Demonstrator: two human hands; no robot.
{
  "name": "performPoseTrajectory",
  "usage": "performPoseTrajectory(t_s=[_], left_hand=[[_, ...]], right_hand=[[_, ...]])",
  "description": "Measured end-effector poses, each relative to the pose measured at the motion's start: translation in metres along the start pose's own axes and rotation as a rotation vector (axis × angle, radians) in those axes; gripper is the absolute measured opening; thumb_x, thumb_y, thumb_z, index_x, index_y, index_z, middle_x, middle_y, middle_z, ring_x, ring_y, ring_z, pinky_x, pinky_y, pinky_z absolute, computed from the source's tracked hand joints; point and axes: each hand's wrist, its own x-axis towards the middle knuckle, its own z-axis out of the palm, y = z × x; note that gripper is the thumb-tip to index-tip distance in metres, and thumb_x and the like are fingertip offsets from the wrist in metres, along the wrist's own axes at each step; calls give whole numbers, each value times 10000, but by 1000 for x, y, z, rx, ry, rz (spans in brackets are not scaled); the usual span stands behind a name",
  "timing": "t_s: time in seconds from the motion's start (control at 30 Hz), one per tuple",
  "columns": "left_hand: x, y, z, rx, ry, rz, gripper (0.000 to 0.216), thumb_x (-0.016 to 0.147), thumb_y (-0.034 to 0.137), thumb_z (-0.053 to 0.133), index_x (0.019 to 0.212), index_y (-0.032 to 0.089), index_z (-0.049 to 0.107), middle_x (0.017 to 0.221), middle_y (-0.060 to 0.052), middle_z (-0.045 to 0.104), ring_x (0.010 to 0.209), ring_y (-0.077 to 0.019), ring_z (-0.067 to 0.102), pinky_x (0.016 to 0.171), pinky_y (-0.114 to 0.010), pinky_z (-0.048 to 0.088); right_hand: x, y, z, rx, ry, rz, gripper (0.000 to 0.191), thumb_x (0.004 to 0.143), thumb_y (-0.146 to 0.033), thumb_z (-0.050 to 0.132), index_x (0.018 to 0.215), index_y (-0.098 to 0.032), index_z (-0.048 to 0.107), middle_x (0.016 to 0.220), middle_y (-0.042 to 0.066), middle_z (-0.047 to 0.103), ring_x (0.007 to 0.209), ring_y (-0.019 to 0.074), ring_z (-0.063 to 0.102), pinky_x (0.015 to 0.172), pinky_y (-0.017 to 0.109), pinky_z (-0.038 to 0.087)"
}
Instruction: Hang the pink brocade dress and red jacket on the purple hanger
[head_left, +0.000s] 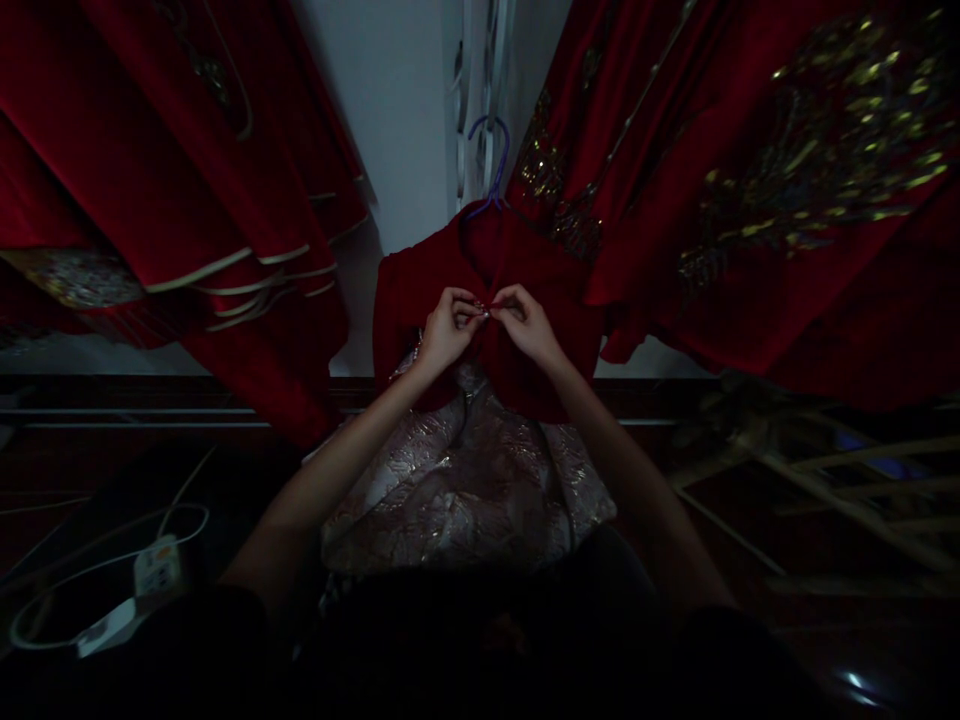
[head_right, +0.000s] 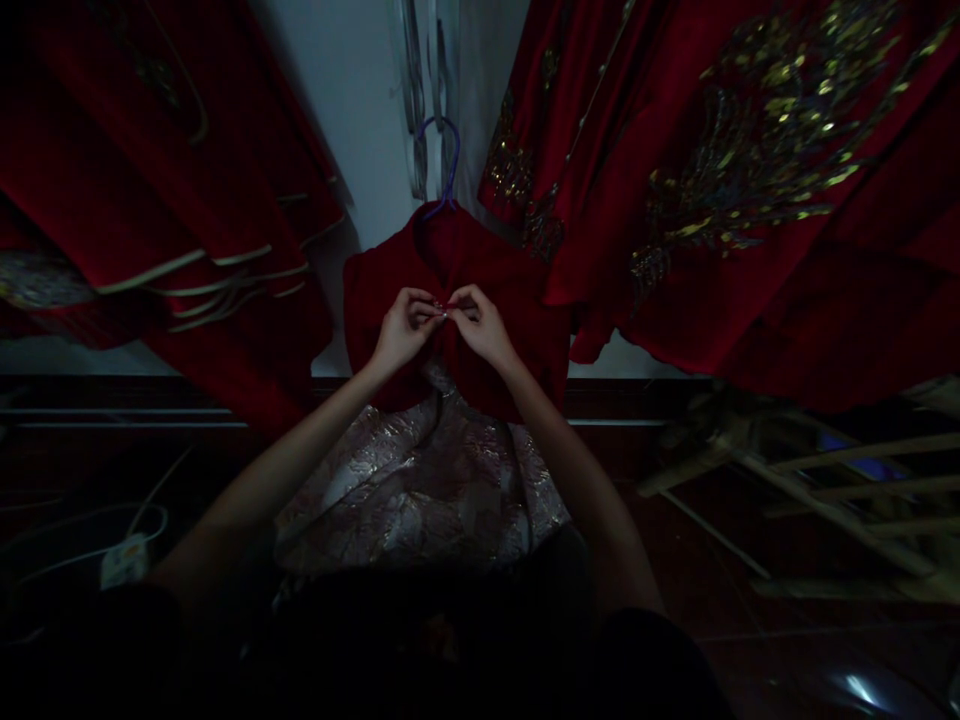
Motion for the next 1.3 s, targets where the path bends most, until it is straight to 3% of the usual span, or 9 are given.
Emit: performPoseTrajectory(t_s=[0.23,0.4,0.9,1.3], left_hand=[[1,-1,-4,-130,-3,-112,256,691,122,680,852,174,488,738,17,642,709,-93,659,669,-196,501],[1,2,-8,-40,-74,-92,108,703,141,654,773,143,572,755,-15,664,700,-95,650,686,-212,508],[0,0,-15,-50,-82,-136,202,689,220,709,839,138,601,772,-32,703,727,-118,679,690,-227,526],[14,2,-26,244,-342,-128,186,675,158,683,840,155,598,705,-22,699,648,-133,677,592,-211,501]], right_hand=[[0,22,-2,245,-36,86,265,689,-314,617,929,-219,558,895,12,610,817,150,604,757,327,548],[-4,24,-3,157,-18,-2,262,691,-261,645,944,-200,611,983,37,658,851,151,623,793,328,554],[-3,24,-4,20,23,-34,235,740,-327,663,925,-195,604,962,48,674,812,147,627,724,295,534],[-3,27,1,-111,57,-87,165,782,-313,619,903,-201,606,904,34,659,757,131,613,627,244,519]])
